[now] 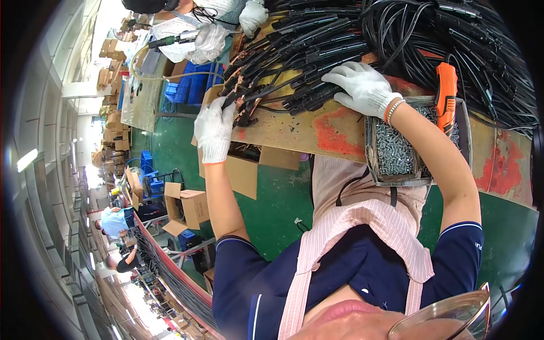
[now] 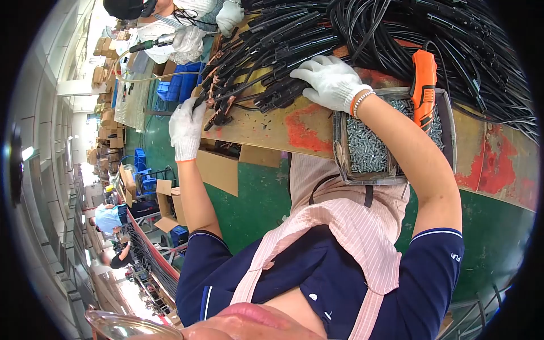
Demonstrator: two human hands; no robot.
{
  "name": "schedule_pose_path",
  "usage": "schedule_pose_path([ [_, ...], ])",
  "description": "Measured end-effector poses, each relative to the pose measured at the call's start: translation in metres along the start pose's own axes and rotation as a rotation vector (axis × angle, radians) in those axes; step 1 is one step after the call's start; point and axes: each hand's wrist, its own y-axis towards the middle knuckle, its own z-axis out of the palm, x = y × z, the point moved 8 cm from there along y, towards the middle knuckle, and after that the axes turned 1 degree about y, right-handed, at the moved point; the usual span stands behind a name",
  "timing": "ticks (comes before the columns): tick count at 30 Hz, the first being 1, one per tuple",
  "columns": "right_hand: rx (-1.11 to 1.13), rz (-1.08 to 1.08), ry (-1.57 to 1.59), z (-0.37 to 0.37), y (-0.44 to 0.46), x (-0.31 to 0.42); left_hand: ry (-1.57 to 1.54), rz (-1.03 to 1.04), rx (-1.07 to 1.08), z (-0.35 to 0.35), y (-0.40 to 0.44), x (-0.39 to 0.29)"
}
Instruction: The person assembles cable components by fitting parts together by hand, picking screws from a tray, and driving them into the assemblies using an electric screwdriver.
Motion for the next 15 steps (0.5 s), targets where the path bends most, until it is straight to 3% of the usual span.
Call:
schedule_pose_path([
  [3, -0.276, 0.016, 0.071, -0.014, -0.005, -0.006, -0.105, 0.062, -0.104, -0.015, -0.004, -0.010],
  [6, -0.398, 0.131, -0.042, -0.013, -0.007, -0.016, -0.012, 0.143, -0.205, -0.061, -0.009, -0.039],
  [11, -0.522, 0.106, 0.017, -0.031, -0.014, -0.008, -0.023, 0.306, -0.268, -0.121, -0.025, -0.077],
  [15, -0.469, 0.064, -0.042, -0.026, -0.007, -0.008, 0.014, 0.400, -0.331, -0.132, -0.028, -0.090],
])
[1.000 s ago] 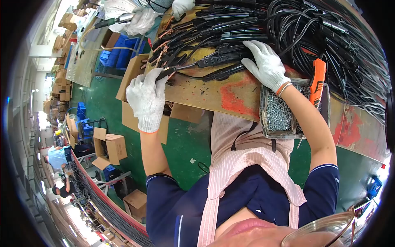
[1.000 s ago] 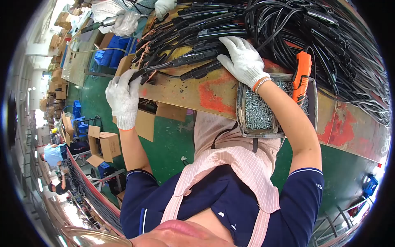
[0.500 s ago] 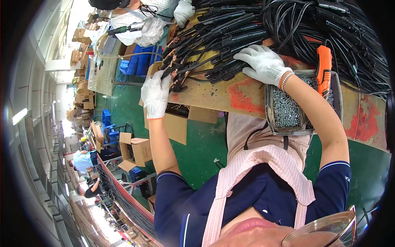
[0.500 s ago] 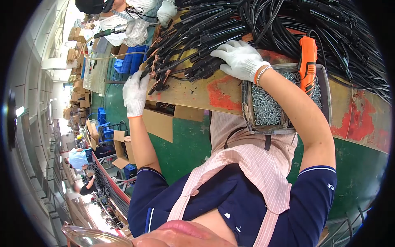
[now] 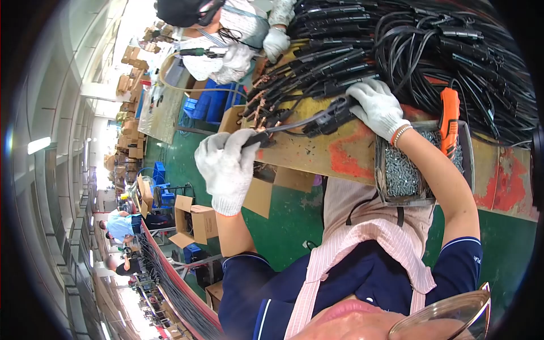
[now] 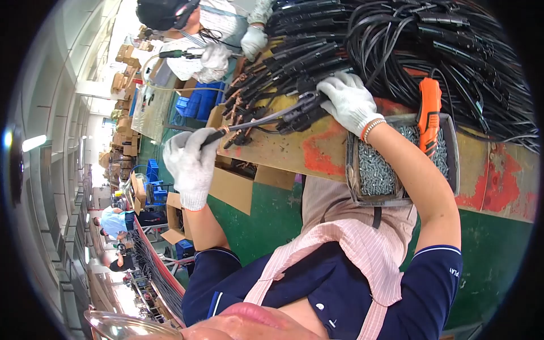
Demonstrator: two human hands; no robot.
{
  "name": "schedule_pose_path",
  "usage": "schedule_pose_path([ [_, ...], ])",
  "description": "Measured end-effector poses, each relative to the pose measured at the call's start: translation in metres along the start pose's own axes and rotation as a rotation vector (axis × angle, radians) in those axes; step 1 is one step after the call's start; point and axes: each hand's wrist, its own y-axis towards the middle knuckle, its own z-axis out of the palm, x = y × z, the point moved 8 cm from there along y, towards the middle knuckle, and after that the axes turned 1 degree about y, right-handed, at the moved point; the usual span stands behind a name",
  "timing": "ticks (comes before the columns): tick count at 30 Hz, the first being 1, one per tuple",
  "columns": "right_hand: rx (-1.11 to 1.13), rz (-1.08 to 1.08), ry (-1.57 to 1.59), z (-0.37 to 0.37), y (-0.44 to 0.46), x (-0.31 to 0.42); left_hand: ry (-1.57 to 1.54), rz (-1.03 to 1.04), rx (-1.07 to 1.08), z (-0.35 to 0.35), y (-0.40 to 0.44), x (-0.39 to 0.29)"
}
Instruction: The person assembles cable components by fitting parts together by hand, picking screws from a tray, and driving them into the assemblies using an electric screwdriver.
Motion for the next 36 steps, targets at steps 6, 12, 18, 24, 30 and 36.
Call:
schedule_pose_path([
  [6, 0.259, -0.460, 0.113, 0.000, 0.035, 0.091, -0.143, -0.110, 0.259, 0.027, -0.022, 0.016],
  [12, 0.497, -0.613, 0.059, 0.002, 0.036, 0.134, -0.333, -0.180, 0.359, 0.042, -0.037, 0.017],
  [18, 0.389, -0.600, -0.086, -0.021, 0.032, 0.124, -0.426, -0.111, 0.290, 0.071, -0.027, -0.003],
  [24, 0.277, -0.600, -0.086, -0.058, 0.033, 0.099, -0.757, -0.282, 0.394, 0.087, -0.027, -0.004],
  [30, 0.070, -0.704, -0.053, -0.073, 0.024, 0.139, -1.144, -0.475, 0.270, 0.091, -0.027, -0.029],
  [36, -0.222, -0.593, 0.176, -0.113, 0.022, 0.119, -1.912, -0.953, 0.470, 0.146, -0.067, -0.072],
])
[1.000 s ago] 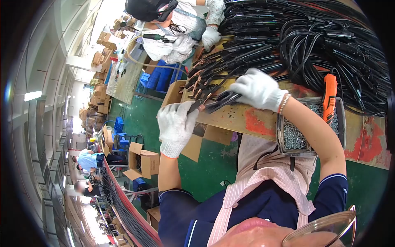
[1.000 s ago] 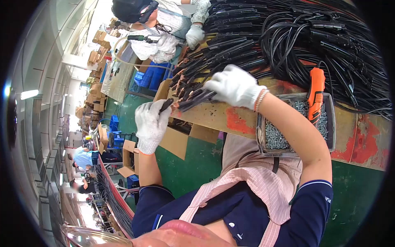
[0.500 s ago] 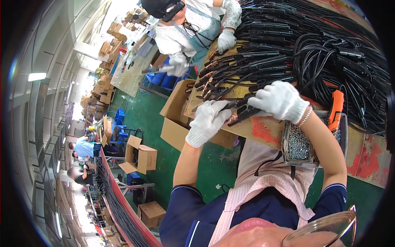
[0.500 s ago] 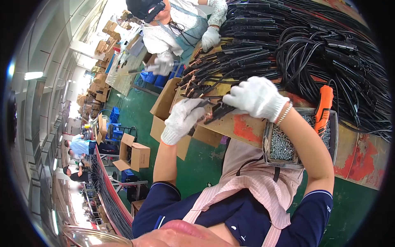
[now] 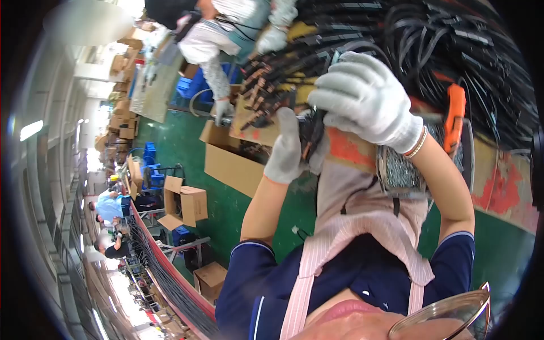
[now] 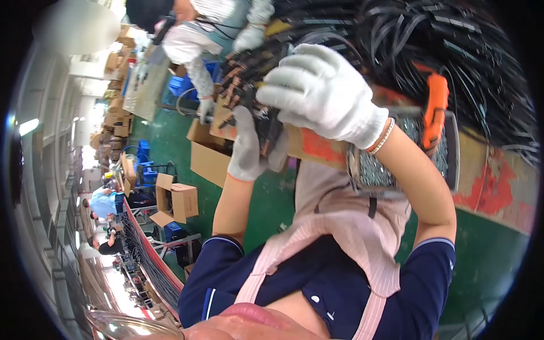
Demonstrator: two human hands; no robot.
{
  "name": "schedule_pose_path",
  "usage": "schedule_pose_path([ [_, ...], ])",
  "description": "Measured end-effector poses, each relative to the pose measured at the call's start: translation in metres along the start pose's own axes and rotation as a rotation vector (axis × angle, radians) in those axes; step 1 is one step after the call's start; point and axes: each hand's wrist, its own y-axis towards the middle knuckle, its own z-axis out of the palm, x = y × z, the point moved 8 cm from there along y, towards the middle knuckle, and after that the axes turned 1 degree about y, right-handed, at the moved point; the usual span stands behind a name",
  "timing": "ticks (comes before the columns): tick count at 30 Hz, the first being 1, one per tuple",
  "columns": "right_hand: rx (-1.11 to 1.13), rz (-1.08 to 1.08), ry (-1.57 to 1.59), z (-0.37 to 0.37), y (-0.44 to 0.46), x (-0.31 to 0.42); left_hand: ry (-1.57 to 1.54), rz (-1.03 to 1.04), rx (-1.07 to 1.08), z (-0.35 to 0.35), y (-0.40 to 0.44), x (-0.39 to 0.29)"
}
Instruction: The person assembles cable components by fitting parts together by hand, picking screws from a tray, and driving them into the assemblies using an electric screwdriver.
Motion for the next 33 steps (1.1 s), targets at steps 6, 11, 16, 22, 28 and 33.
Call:
schedule_pose_path([
  [6, -0.386, 1.190, 1.336, 0.037, -0.104, -0.064, 0.128, -0.134, 0.078, 0.064, 0.006, 0.043],
  [11, -0.602, 1.249, 1.659, 0.022, -0.080, -0.062, -0.207, 0.202, 0.118, 0.091, 0.029, 0.028],
  [16, -0.854, 1.317, 1.704, 0.012, -0.083, -0.065, 0.194, 0.795, -0.062, 0.098, 0.024, -0.029],
  [22, -0.857, 1.306, 1.710, 0.006, -0.080, -0.070, 0.591, 1.114, -0.113, 0.115, 0.002, -0.057],
  [28, -0.783, 1.320, 1.588, 0.005, -0.077, -0.072, 0.338, 1.005, -0.050, 0.114, 0.006, -0.043],
  [33, -0.816, 1.339, 1.436, 0.004, -0.081, -0.077, 0.474, 0.907, -0.062, 0.107, 0.022, -0.019],
])
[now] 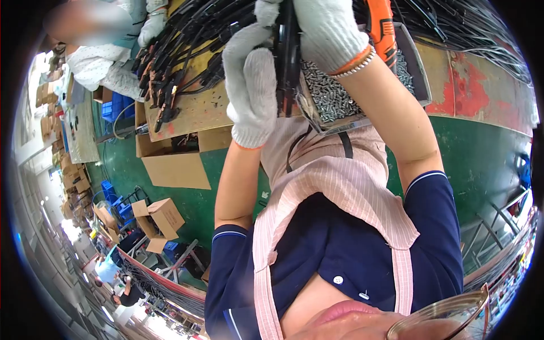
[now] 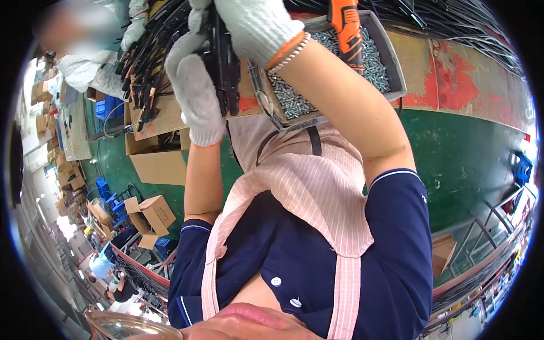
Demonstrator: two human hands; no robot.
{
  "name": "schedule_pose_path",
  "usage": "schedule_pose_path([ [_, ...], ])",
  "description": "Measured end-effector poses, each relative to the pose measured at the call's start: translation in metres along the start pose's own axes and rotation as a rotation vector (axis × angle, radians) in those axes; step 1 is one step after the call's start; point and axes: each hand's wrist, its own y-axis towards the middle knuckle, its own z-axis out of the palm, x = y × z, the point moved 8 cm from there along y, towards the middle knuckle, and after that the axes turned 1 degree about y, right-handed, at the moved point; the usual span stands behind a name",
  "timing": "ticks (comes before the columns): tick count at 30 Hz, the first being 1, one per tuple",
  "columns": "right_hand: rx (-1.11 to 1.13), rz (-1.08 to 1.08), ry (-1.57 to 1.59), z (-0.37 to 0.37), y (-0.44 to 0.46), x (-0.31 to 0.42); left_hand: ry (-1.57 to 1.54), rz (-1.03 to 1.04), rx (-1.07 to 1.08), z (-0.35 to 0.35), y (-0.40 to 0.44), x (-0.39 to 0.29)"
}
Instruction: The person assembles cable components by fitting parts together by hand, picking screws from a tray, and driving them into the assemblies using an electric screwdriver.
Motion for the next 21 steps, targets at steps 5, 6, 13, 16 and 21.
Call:
schedule_pose_path([
  [5, -0.129, -0.146, -0.087, -0.008, 0.004, 0.007, 0.139, -0.199, 0.213, 0.027, -0.008, 0.028],
  [6, -0.154, -0.170, -0.130, -0.009, 0.003, 0.009, 0.167, -0.301, 0.241, 0.029, -0.015, 0.041],
  [13, 0.072, -0.768, -1.569, 0.008, -0.079, 0.068, -0.977, -0.750, -0.256, 0.038, -0.028, 0.058],
  [16, -0.297, -0.457, -1.392, -0.103, -0.098, 0.079, -1.159, -0.778, -0.368, 0.027, -0.035, 0.076],
  [21, -0.511, -0.341, -1.702, -0.163, -0.113, 0.061, -1.374, -0.807, -0.160, 0.064, -0.044, 0.084],
])
